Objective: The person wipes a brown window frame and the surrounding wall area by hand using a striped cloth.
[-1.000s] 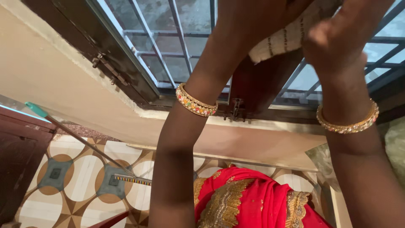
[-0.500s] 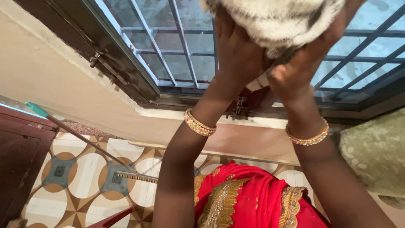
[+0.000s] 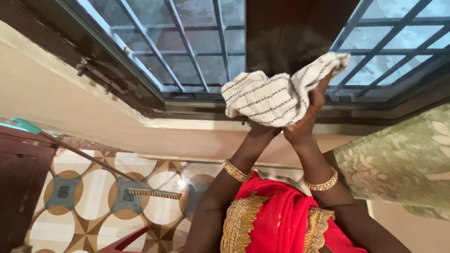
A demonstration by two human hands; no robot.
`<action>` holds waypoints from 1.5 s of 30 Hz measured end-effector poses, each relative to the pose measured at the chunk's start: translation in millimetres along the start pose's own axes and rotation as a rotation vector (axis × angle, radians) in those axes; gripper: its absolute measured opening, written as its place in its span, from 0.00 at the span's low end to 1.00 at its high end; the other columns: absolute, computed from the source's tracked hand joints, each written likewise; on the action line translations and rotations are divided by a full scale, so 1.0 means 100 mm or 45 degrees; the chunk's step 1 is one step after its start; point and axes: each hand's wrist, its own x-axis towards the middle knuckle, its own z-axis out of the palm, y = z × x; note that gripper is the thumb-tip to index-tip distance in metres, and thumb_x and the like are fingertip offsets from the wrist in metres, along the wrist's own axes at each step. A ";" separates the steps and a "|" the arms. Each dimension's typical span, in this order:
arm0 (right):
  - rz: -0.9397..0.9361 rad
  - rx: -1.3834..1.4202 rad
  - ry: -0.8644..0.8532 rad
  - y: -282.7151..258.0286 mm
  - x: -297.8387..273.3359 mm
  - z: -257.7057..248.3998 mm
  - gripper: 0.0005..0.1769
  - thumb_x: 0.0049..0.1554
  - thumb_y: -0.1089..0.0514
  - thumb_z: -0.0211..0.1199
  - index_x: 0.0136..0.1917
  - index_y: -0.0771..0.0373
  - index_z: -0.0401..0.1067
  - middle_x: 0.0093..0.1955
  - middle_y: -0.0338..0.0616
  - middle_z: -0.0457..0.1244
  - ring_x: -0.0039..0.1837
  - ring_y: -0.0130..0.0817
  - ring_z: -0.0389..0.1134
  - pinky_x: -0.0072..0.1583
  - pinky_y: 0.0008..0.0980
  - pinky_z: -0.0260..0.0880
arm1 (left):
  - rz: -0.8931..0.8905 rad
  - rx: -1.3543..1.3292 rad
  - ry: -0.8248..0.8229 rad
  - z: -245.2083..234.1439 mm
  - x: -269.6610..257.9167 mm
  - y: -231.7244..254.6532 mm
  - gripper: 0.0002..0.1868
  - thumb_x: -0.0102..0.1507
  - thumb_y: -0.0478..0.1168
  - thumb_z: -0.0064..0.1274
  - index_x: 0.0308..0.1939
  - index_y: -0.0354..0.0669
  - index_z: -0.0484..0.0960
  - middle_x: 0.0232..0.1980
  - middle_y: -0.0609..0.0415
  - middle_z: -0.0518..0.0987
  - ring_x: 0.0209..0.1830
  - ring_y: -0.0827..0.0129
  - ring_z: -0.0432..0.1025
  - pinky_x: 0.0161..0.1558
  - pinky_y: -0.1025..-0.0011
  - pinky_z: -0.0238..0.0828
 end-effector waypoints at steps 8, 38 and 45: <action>-0.030 -0.209 -0.007 -0.12 0.51 -0.35 0.43 0.65 0.53 0.68 0.85 0.57 0.49 0.86 0.43 0.42 0.87 0.41 0.40 0.84 0.39 0.41 | 0.052 -0.065 -0.053 0.01 0.23 0.35 0.19 0.56 0.52 0.63 0.47 0.51 0.81 0.51 0.43 0.72 0.55 0.41 0.63 0.57 0.41 0.57; 0.431 0.315 -0.080 0.10 0.19 -2.43 0.59 0.60 0.27 0.62 0.87 0.61 0.40 0.86 0.43 0.44 0.85 0.34 0.45 0.84 0.34 0.39 | 0.293 -0.167 -0.126 0.90 1.20 1.50 0.13 0.56 0.51 0.61 0.40 0.52 0.81 0.41 0.47 0.73 0.43 0.47 0.65 0.45 0.46 0.59; 0.385 0.257 0.111 0.12 0.09 -2.69 0.70 0.51 0.20 0.67 0.87 0.59 0.38 0.85 0.38 0.43 0.85 0.32 0.44 0.85 0.36 0.43 | 0.326 -0.234 -0.196 1.12 1.07 1.90 0.12 0.56 0.51 0.61 0.38 0.53 0.81 0.38 0.48 0.73 0.40 0.48 0.66 0.42 0.47 0.59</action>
